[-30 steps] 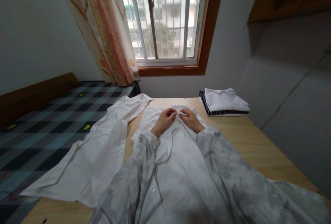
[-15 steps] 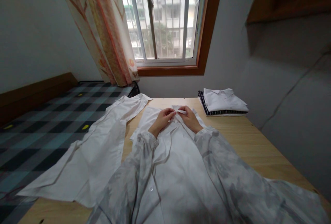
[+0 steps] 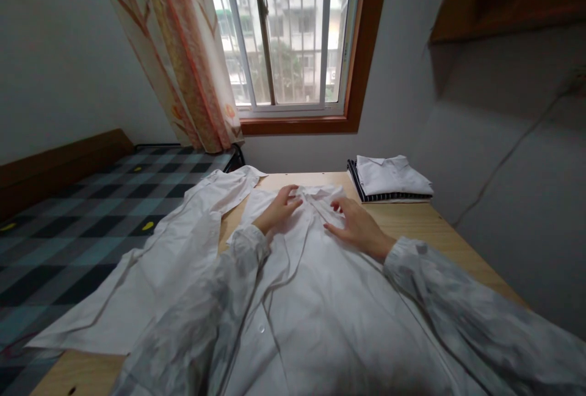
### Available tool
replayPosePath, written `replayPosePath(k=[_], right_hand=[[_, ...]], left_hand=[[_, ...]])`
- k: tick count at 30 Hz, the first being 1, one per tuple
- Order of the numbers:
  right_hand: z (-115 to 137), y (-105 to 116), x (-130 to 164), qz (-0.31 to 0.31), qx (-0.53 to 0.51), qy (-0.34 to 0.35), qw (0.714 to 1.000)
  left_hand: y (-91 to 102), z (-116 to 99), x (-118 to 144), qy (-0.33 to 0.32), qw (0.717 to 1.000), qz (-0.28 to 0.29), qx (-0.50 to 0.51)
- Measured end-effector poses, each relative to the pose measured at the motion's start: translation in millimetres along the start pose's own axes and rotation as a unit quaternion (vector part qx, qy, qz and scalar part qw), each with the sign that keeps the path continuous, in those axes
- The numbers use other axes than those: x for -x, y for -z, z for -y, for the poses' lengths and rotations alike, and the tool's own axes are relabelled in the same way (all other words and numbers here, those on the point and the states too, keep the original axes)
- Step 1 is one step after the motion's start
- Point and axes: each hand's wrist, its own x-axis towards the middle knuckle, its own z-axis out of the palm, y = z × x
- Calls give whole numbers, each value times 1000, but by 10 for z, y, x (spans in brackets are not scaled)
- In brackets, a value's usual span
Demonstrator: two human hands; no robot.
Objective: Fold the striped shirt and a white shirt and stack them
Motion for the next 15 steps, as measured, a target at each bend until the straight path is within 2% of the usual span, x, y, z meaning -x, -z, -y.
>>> replayPosePath(k=[1,3,6,8,11,15], right_hand=[[11,11,84,28,22,-10,999],[26,-4,176,68,71,-27,995],[37,-73,139,96,125,-38,987],[35,-122,51,88,133,-54,986],[13,-175,-108,60,127,-88,986],[-11,-184,-402,55,127,-131,982]], left_hand=[[26,-45,68,5,997,19,-72],[22,-153,224,16,973,43,-226],[-96,-321,445,-1,934,18,-357],[-194,-405,547,-6,923,6,-384],[-289,-467,616,1,919,17,-394],[-288,-441,565,8,909,29,-416]])
